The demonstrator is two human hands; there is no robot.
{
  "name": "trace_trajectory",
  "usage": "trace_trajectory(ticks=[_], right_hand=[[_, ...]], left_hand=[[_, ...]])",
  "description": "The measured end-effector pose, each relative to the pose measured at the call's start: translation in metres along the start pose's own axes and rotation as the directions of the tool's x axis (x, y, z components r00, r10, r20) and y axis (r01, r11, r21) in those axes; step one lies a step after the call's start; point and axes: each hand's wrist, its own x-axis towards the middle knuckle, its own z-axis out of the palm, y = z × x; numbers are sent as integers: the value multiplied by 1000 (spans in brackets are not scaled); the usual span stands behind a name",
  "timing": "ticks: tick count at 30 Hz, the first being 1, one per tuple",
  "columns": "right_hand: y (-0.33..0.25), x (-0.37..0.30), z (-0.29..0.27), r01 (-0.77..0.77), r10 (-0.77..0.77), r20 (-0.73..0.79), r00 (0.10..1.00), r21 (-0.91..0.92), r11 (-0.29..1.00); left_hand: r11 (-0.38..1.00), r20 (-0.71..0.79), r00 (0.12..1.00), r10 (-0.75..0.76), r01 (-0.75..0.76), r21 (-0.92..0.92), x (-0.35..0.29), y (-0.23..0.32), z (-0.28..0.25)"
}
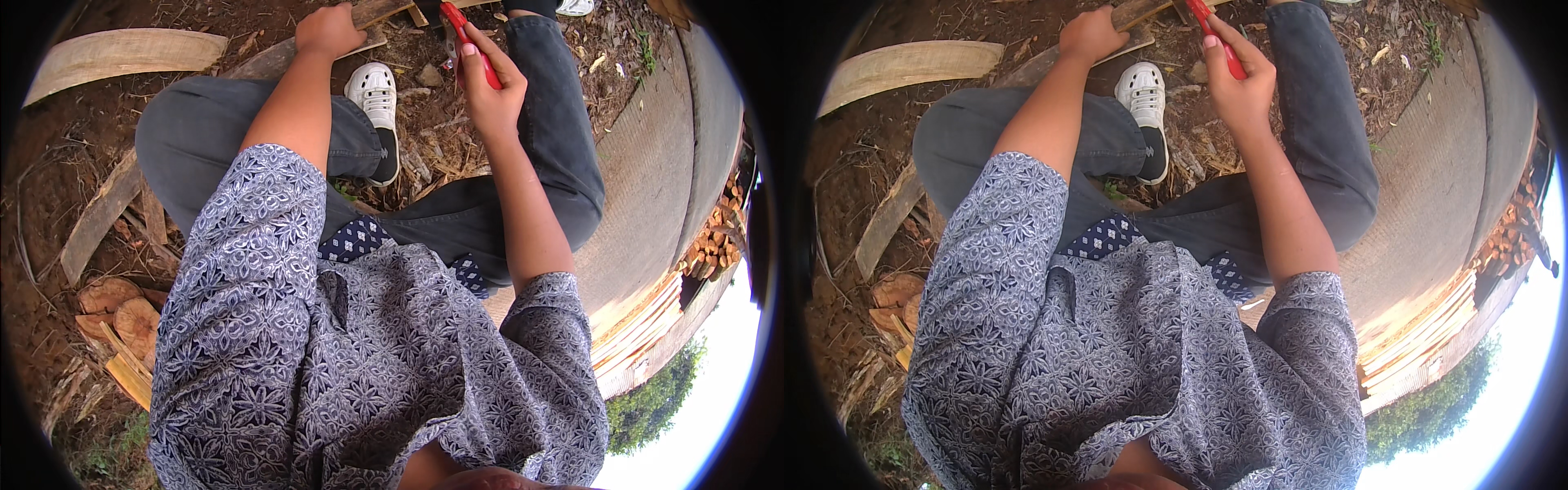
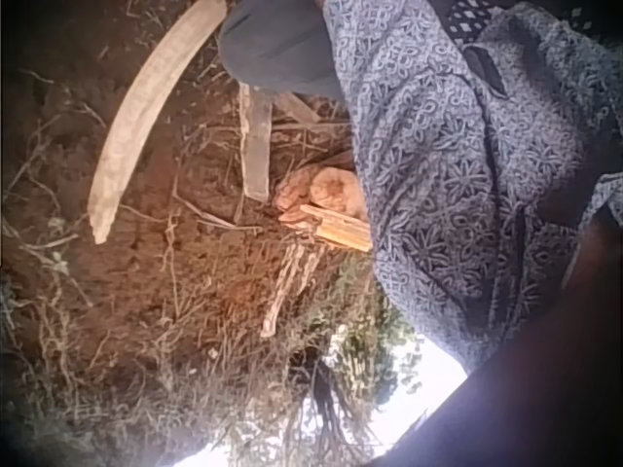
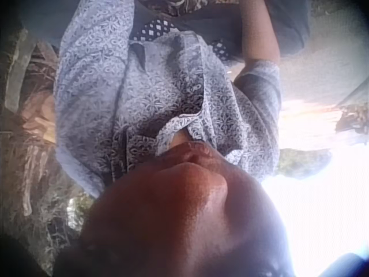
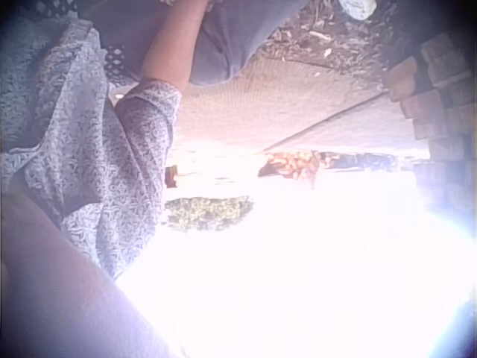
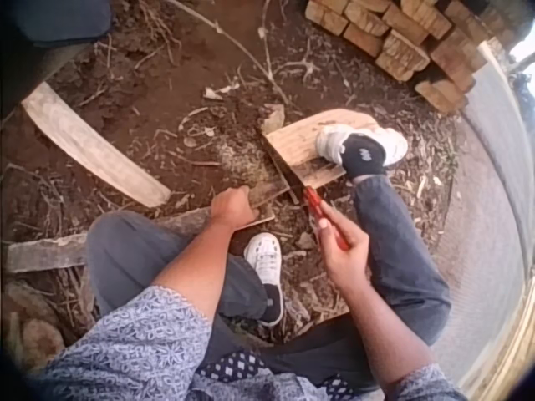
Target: The person sits on the ground and uses a red hand saw to cut a piece of wood placed on a larger wooden block. They hold the wood with their left hand and saw with their right hand, periodically adjusting the wood's position. Another person is visible nearby in the background.
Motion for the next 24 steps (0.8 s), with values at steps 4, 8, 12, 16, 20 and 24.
trace_trajectory(ticks=[4, 8, 12, 16, 20, 24], right_hand=[[-3, -1, -2, -47, 48, 20, 999, -23, 999], [-4, 0, 2, -23, 23, 13, 1000, -1, 1000], [-4, 0, 0, -28, 28, 1, 1000, -8, 1000], [-5, -2, 1, -35, 35, 9, 999, -10, 999], [-10, -5, 7, -31, 31, -7, 999, -47, 998], [-15, -5, 5, -43, 44, 12, 999, -85, 995]], left_hand=[[1000, 10, 1000, -2, 3, -6, -3, 2, -3], [1000, 4, 1000, -8, 8, -3, -4, 0, -5], [1000, 10, 1000, 1, -1, -9, 0, 0, 0], [1000, 17, 1000, 5, -5, -10, -3, 0, -3], [1000, 42, 999, -10, 10, -10, -2, 0, -5], [1000, -5, 1000, 16, -16, 1, -3, 0, -1]])
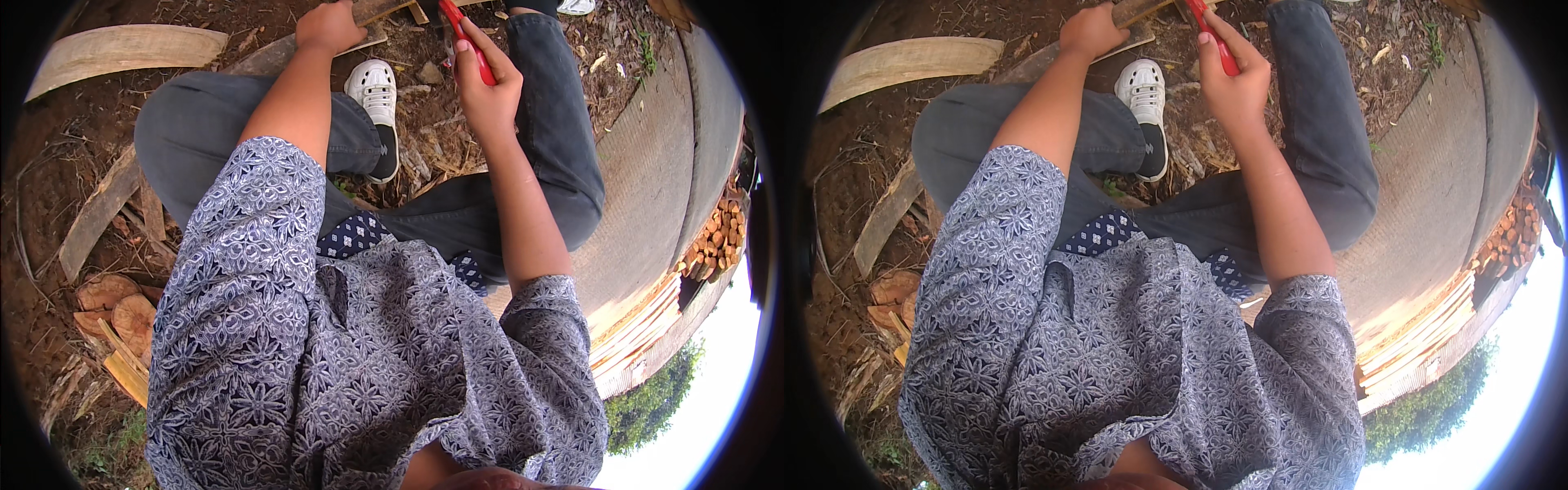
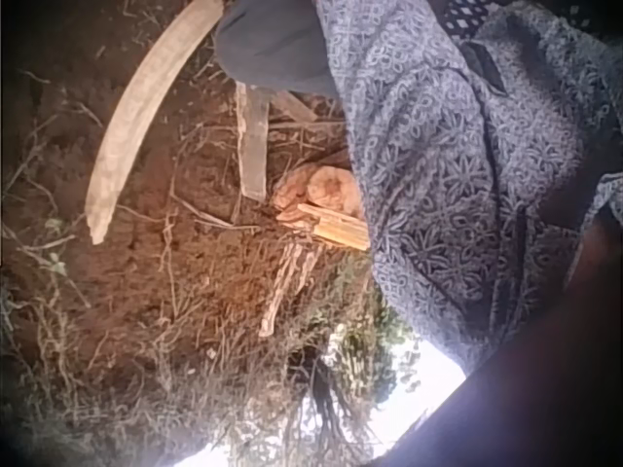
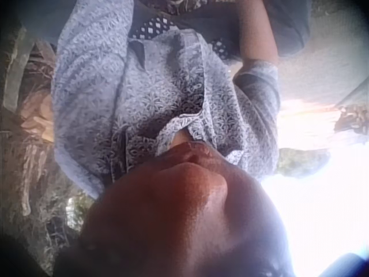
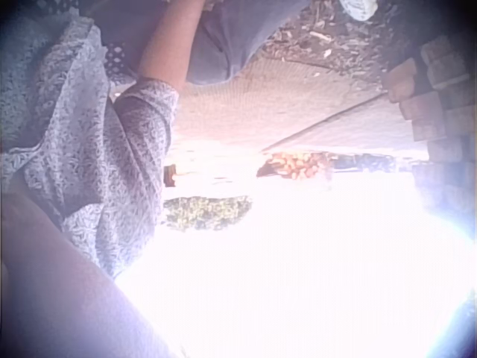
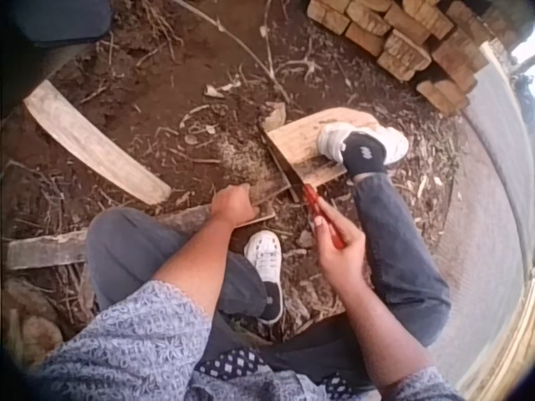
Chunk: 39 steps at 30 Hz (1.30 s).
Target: The person sits on the ground and uses a red hand saw to cut a piece of wood placed on a larger wooden block. They hold the wood with their left hand and saw with their right hand, periodically adjusting the wood's position. Another person is visible nearby in the background.
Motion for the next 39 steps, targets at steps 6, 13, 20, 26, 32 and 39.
trace_trajectory(ticks=[6, 13, 20, 26, 32, 39], right_hand=[[-14, -52, -48, -135, 143, 105, 984, -77, 988], [-43, -59, -74, 3, 2, 71, 997, -71, 997], [-17, -9, -31, -2, 2, 51, 999, -12, 1000], [-9, -7, -27, -20, 20, 51, 998, 9, 1000], [-14, -5, -26, -34, 33, 72, 997, 24, 999], [-4, -7, -23, 5, -5, 13, 1000, 16, 1000]], left_hand=[[1000, -9, 1000, 1, -1, -2, 3, -2, 5], [1000, -26, 999, -26, 26, -5, 3, -7, 6], [993, -73, 997, 11, -3, 115, 11, -11, 26], [1000, -103, 995, 13, -16, -26, 6, -7, 16], [1000, -44, 999, -21, 20, -6, 5, -4, 10], [1000, -23, 999, -22, 22, -15, 2, 4, 8]])
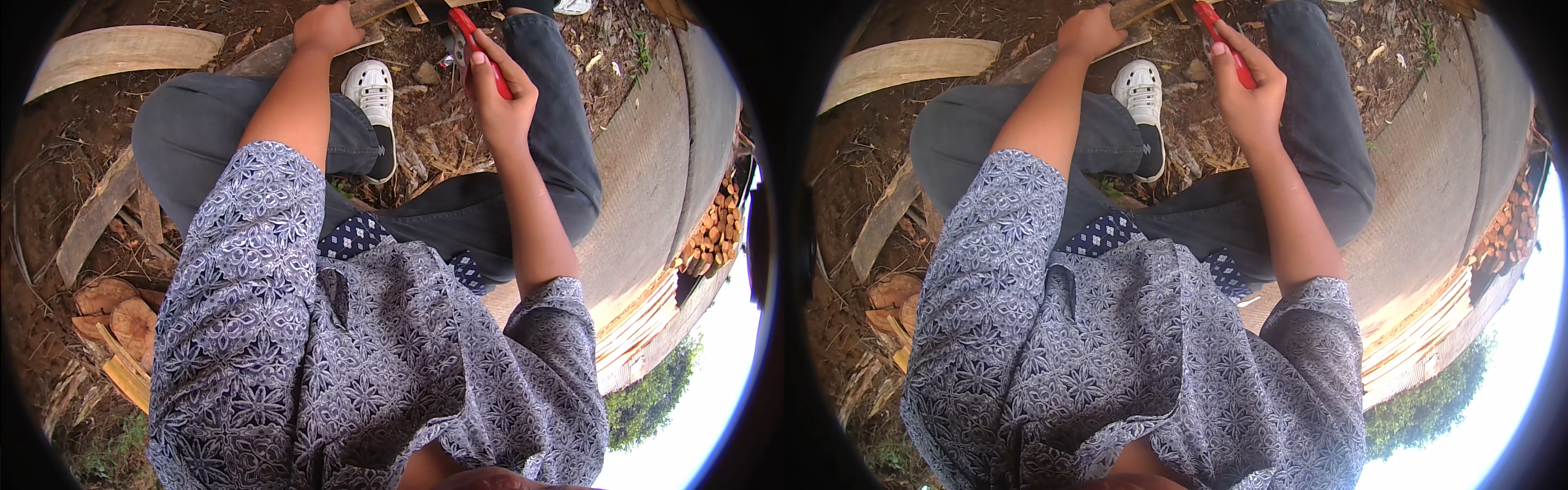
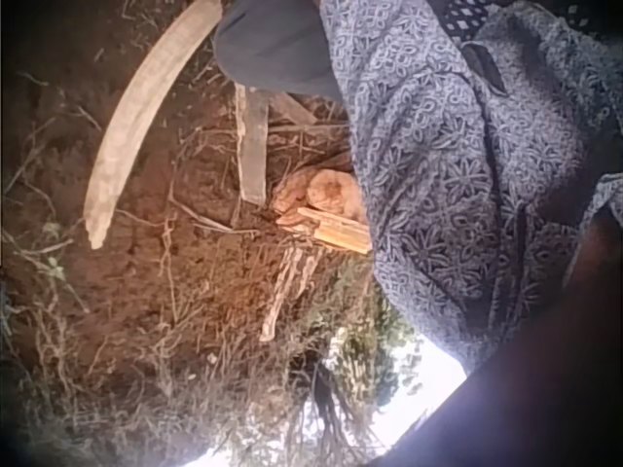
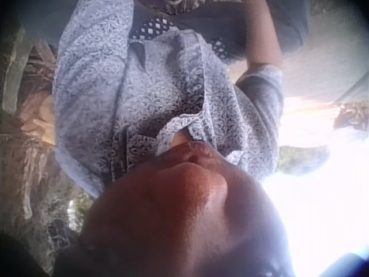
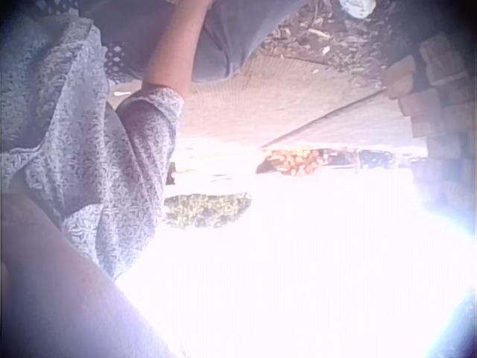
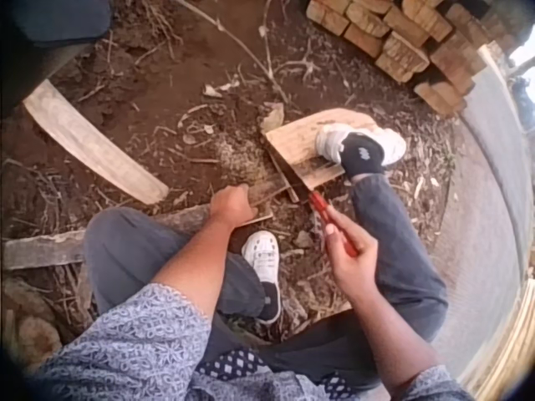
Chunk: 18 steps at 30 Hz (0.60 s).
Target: The person sits on the ground and uses a red hand saw to cut a piece of wood placed on a larger wooden block. They hold the wood with their left hand and saw with their right hand, periodically adjusting the wood's position. Another person is visible nearby in the background.
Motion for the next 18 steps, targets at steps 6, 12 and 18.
trace_trajectory(ticks=[6, 12, 18], right_hand=[[-1, 2, 5, -9, 9, 10, 1000, -15, 1000], [-3, 0, 5, -25, 25, 10, 1000, 18, 1000], [-5, 4, 10, -5, 5, 6, 1000, 22, 1000]], left_hand=[[1000, -3, 1000, -5, 5, -1, 0, -6, 0], [1000, -6, 1000, 0, 0, -3, 1, -3, 0], [1000, -3, 1000, -7, 7, 7, 1, -7, -1]])
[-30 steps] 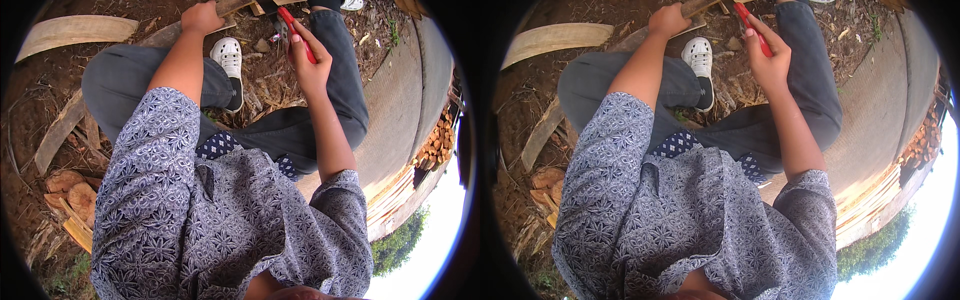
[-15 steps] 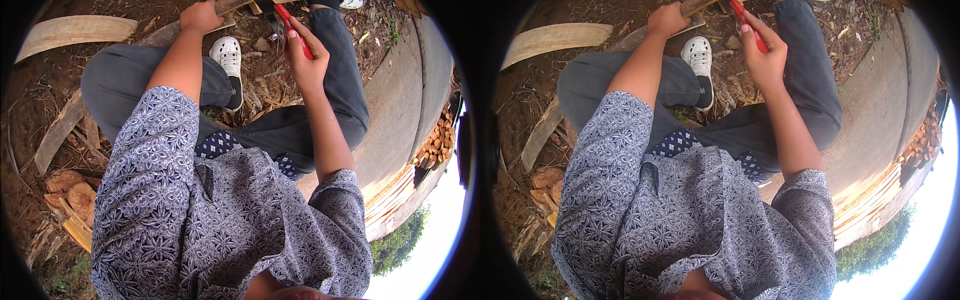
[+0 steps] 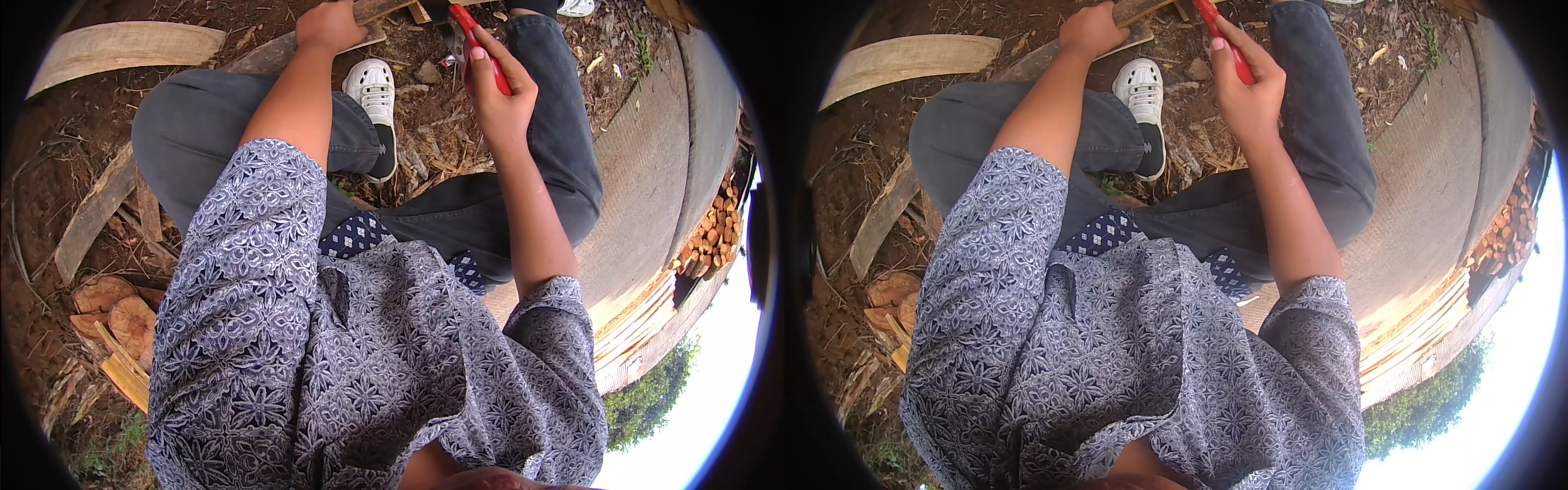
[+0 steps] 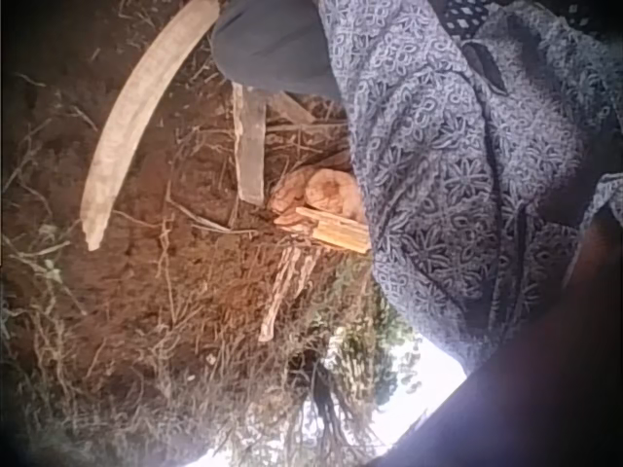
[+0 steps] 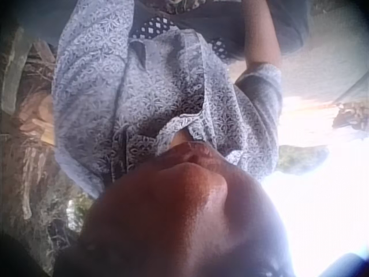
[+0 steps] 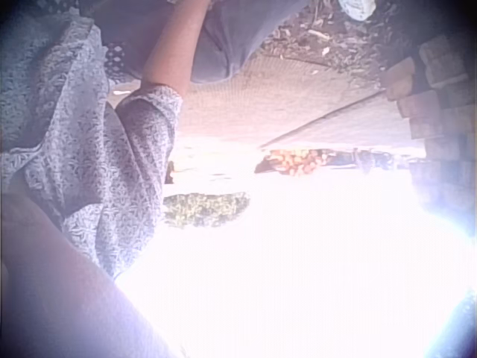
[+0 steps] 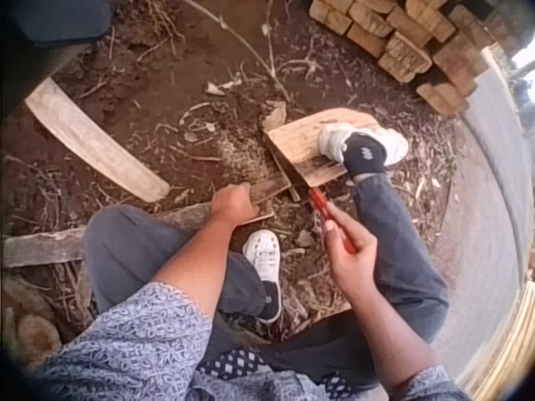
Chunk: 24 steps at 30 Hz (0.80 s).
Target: The person sits on the ground and uses a red hand saw to cut a piece of wood placed on a larger wooden block. They hold the wood with their left hand and saw with their right hand, periodically adjusting the wood's position. Another person is visible nearby in the background.
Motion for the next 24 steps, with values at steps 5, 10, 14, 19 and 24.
trace_trajectory(ticks=[5, 10, 14, 19, 24], right_hand=[[4, 0, -1, -5, 5, -8, 1000, -12, 1000], [4, 1, -1, -10, 10, 3, 1000, -4, 1000], [5, 0, -2, -3, 3, -5, 1000, -8, 1000], [4, 0, 1, -14, 14, 3, 1000, 30, 999], [3, -1, 2, -12, 12, -4, 1000, 10, 1000]], left_hand=[[1000, 16, 1000, 10, -10, -19, -1, 2, -2], [1000, 0, 1000, 15, -15, -2, -2, 0, -1], [1000, 1, 1000, 31, -31, -4, 1, 2, 2], [1000, 19, 1000, 13, -13, 4, -2, 1, -2], [1000, -7, 1000, 21, -21, 0, 0, -4, 2]])
